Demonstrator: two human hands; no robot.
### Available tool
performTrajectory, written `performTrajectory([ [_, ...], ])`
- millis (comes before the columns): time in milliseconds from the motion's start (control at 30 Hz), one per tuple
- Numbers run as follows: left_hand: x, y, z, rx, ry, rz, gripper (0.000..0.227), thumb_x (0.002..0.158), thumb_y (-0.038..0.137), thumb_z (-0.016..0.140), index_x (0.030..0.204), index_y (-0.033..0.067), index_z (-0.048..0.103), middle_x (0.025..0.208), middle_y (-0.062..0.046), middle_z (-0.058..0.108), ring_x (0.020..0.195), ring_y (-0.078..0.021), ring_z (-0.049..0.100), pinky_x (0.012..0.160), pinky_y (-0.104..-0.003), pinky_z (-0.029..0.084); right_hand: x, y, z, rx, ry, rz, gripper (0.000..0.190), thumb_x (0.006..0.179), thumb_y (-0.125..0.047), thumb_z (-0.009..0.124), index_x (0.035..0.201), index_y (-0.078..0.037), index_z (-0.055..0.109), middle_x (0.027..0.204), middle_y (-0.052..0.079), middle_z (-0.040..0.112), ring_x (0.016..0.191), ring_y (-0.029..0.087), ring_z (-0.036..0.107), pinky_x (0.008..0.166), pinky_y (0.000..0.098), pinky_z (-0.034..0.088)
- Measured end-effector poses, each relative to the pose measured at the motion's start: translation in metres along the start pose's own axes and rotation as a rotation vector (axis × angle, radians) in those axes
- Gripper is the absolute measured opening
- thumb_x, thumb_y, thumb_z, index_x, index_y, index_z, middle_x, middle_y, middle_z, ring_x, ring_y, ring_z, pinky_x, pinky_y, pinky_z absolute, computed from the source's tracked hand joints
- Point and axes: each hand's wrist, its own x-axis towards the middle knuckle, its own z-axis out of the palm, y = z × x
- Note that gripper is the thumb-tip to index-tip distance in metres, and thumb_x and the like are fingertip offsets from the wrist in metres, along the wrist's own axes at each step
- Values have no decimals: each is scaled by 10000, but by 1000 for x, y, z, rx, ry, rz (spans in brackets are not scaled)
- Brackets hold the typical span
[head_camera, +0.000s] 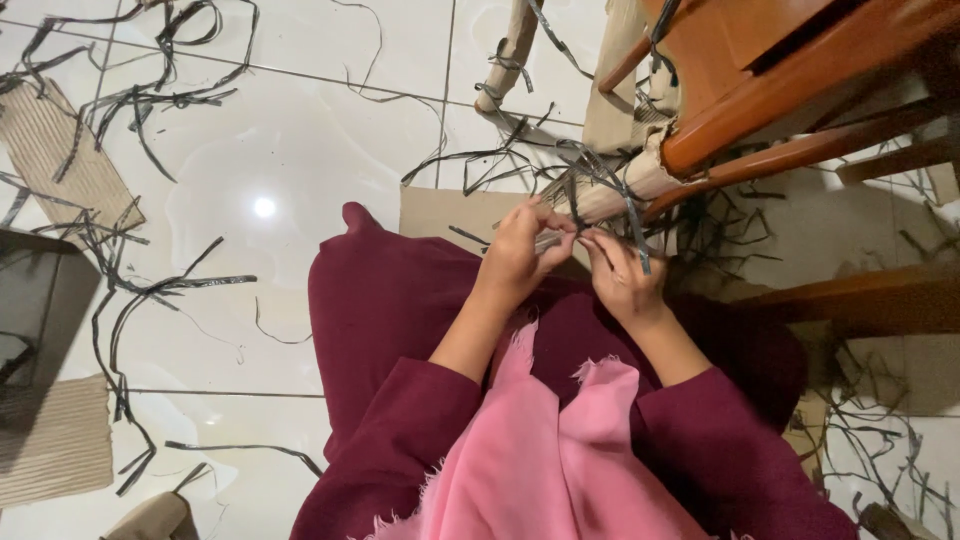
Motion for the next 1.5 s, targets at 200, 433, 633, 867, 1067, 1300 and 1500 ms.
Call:
performTrajectory([
  [200,1,17,-12,-534,-106,-909,574,899,153,791,1331,76,421,928,-89,784,810,-124,738,833,-247,604,-44,23,30,305,-86,527,141,943,-202,834,1024,-91,803,894,160,764,961,342,737,818,446,570],
  [433,-11,4,3,-883,57,-1060,738,813,53,868,1379,-21,402,957,-201,755,841,-181,745,788,-271,643,-39,15,24,366,-117,653,133,925,-218,850,1024,-135,816,776,105,750,787,250,732,763,423,558],
  [633,-6,11,-5,-297,-96,-530,365,949,42,698,1144,91,393,933,-89,749,860,-221,756,833,-360,594,-49,20,34,335,-57,690,104,904,-171,864,993,-184,812,584,0,646,583,142,619,627,299,520],
  [867,-8,-9,-5,31,-114,-376,257,975,125,665,1007,128,411,944,-49,745,858,-277,747,783,-394,571,-17,29,8,292,22,506,143,951,-72,840,862,-22,741,708,175,696,762,302,715,741,399,561],
  [1067,-1,-12,-21,80,-204,-582,299,977,157,683,1050,130,394,960,-71,751,924,-323,739,830,-459,551,-43,83,28,341,-307,665,196,898,-88,828,985,-13,669,753,122,647,814,367,696,808,499,558],
  [1300,-49,-5,10,688,-1245,-725,323,945,188,462,1231,72,557,1186,-168,728,1163,-406,682,1016,-551,465,-109,96,59,-11,-1299,832,444,957,-463,675,1326,-217,668,1256,98,732,1284,275,646,1086,429,508],
  [1500,-105,-39,60,623,-1391,-913,509,985,309,351,1357,108,636,1353,-123,677,1303,-346,606,1105,-558,385,-145,60,115,46,-1261,725,445,990,-318,571,1160,52,749,1157,294,738,1186,412,685,1006,521,547],
])
